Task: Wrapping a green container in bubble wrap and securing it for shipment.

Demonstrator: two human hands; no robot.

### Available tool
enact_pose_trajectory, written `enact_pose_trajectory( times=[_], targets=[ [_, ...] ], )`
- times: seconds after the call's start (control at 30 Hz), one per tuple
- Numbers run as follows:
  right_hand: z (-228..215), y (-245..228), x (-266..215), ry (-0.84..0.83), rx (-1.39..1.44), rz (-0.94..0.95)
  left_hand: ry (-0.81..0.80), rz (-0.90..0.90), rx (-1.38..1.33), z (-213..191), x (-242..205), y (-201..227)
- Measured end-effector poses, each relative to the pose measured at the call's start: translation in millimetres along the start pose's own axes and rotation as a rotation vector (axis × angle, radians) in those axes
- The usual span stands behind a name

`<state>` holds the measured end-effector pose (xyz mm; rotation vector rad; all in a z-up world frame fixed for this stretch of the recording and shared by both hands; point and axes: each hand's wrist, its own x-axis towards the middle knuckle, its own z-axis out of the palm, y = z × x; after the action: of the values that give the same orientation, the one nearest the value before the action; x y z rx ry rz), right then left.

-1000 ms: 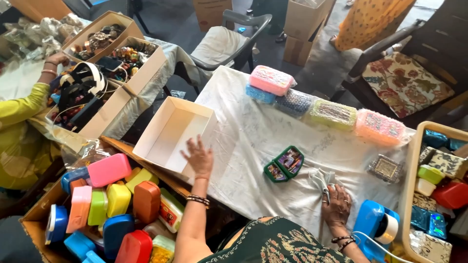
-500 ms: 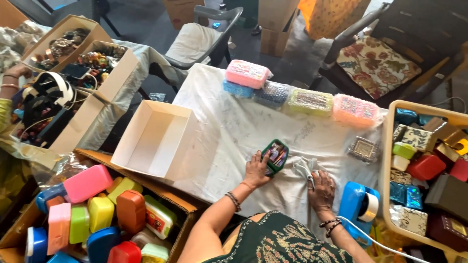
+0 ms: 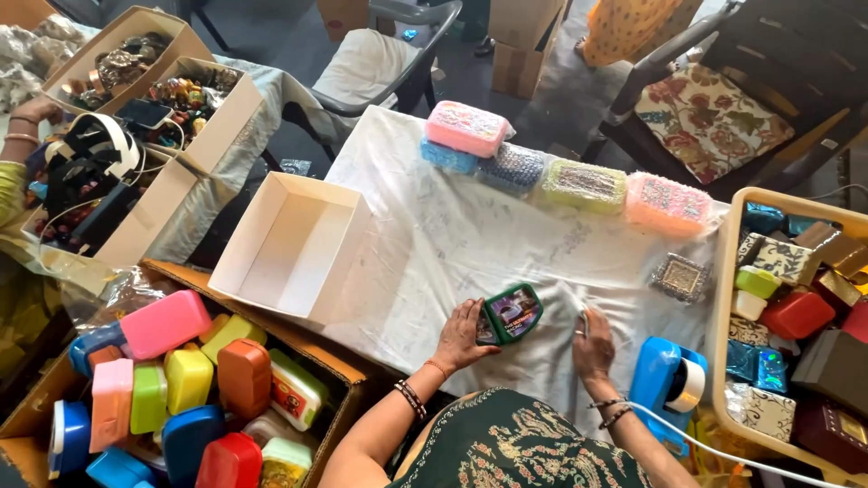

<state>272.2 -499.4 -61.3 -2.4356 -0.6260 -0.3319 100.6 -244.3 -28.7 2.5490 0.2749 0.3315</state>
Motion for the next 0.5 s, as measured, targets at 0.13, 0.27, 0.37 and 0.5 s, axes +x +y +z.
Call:
enact_pose_trajectory(
  times=[0.13,0.27,0.37,0.5],
  targets=[
    [7,-71,16,0.039,0.188,-0.184,-0.045,-0.051,-0.015,-11,3,6],
    [16,-127,9,-0.187,0.218,-0.421,-0.088,-0.072,-0.072,-9,6,5],
    [14,-139,2,-0.277,0.082,-0.581,-0.199,-0.127,-0.078,-5,3,-1],
    [20,-126,4,-0.324,-0.007,-0.595,-0.45,-0.118,0.115,-17,9,8]
  ],
)
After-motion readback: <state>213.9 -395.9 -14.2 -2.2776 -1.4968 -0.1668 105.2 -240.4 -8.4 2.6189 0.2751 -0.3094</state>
